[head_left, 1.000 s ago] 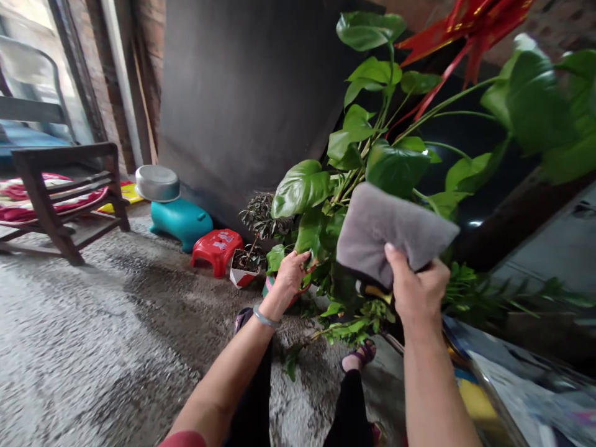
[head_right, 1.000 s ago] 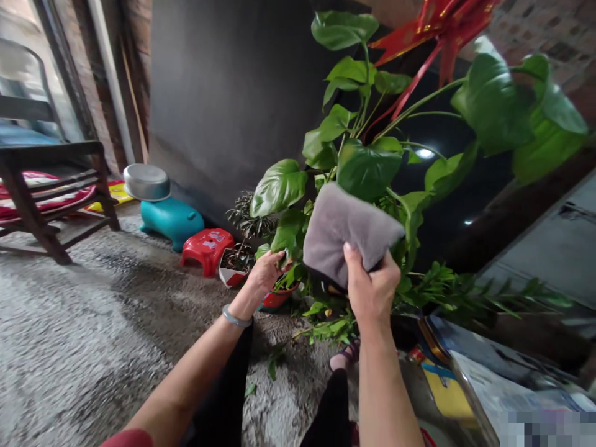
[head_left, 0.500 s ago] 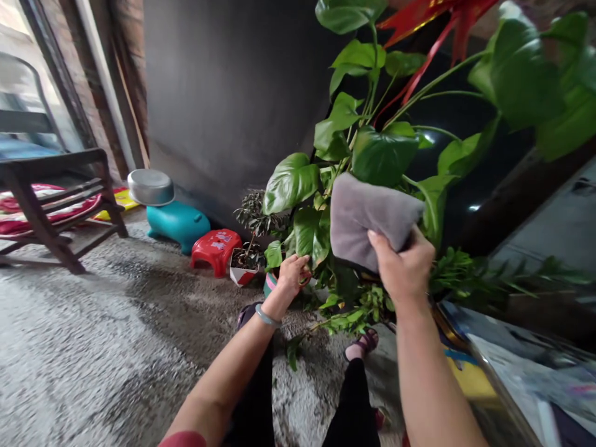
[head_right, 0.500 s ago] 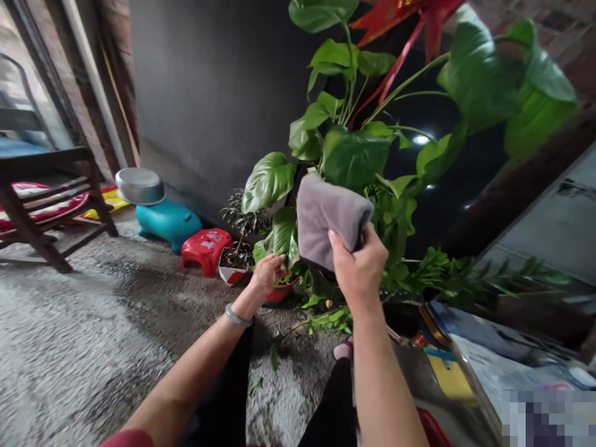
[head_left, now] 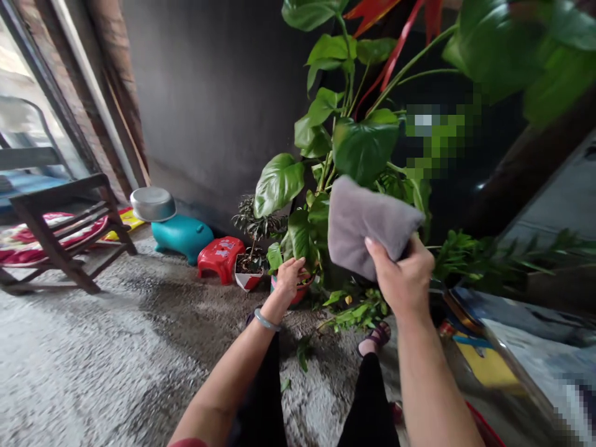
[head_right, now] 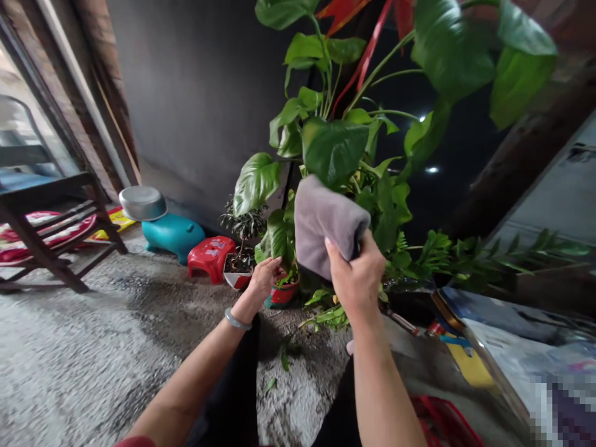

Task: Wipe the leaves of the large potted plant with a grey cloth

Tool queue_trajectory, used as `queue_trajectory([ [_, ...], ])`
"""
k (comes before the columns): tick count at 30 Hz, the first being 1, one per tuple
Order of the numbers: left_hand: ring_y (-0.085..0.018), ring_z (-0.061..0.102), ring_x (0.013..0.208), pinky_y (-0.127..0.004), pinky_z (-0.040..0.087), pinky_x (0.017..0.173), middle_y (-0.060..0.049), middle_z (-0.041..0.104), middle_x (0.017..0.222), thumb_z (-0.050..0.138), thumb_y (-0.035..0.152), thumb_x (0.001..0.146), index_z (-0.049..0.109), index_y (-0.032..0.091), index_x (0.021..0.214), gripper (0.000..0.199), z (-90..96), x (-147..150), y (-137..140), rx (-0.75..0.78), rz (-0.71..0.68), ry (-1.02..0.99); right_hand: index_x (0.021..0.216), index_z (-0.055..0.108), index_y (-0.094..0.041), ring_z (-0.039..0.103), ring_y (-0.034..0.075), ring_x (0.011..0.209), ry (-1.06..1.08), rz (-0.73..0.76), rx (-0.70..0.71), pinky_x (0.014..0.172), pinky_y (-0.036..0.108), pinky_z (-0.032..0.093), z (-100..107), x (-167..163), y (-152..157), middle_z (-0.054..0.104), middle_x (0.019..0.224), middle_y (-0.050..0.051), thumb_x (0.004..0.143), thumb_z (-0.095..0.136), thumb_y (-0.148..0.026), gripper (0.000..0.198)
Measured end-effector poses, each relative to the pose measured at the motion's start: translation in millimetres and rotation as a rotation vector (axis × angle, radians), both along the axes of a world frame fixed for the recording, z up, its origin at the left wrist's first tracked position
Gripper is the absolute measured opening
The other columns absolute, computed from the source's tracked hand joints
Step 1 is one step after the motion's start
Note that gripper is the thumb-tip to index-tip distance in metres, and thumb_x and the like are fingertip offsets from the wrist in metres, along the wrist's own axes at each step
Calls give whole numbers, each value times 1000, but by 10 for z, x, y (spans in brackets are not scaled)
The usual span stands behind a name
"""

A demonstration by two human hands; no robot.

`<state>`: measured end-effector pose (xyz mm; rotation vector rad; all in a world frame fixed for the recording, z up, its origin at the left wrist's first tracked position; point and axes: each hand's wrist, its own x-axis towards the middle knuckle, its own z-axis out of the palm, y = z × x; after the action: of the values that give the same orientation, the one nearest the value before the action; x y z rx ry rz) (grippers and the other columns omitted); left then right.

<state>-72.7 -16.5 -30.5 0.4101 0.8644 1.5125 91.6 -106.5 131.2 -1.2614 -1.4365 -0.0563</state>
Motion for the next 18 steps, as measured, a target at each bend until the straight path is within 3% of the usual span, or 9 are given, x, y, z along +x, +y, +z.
queue_trajectory([
  [2, -10, 56, 54, -26, 54, 60, 6, 56, 58, 89, 25, 64, 51, 21, 68, 38, 14, 56, -17, -1, -2, 15, 110, 72, -14, 74, 34, 104, -17, -6, -9, 93, 43, 57, -36, -160, 173, 79, 111, 20, 83, 68, -46, 41],
  [5, -11, 57, 54, -23, 49, 55, 4, 61, 60, 84, 24, 65, 55, 20, 68, 30, -8, 59, -35, 40, -36, 55, 110, 73, -11, 75, 37, 106, -151, 71, -365, 95, 44, 57, -379, -262, 235, 79, 111, 23, 80, 68, -34, 38],
  [8, -11, 57, 52, -23, 47, 53, 3, 61, 59, 85, 25, 65, 55, 21, 68, 31, -51, -19, -16, 33, -58, 96, 109, 75, -11, 76, 38, 104, -125, 96, -609, 92, 46, 58, -847, -56, -39, 80, 108, 23, 80, 64, -37, 40],
  [12, -12, 58, 53, -28, 54, 62, 6, 55, 54, 91, 29, 62, 50, 22, 67, 42, -63, -60, 38, -23, -27, 125, 113, 77, -14, 74, 38, 113, 111, 147, -699, 99, 47, 56, -1293, 457, -578, 80, 114, 19, 76, 64, -53, 55],
  [15, -14, 65, 63, -28, 54, 67, 0, 68, 68, 90, 30, 63, 61, 18, 74, 33, -117, 38, 69, 15, -53, 172, 111, 78, -18, 74, 37, 114, 248, 146, -761, 101, 47, 56, -1500, 692, -832, 82, 111, 15, 73, 65, -60, 57],
  [18, -12, 64, 67, -24, 50, 66, -4, 73, 80, 86, 21, 64, 71, 15, 86, 27, -269, 172, 109, -18, -38, 282, 110, 78, -19, 76, 37, 108, 237, 157, -819, 97, 46, 57, -1672, 719, -914, 82, 105, 14, 74, 64, -58, 54],
])
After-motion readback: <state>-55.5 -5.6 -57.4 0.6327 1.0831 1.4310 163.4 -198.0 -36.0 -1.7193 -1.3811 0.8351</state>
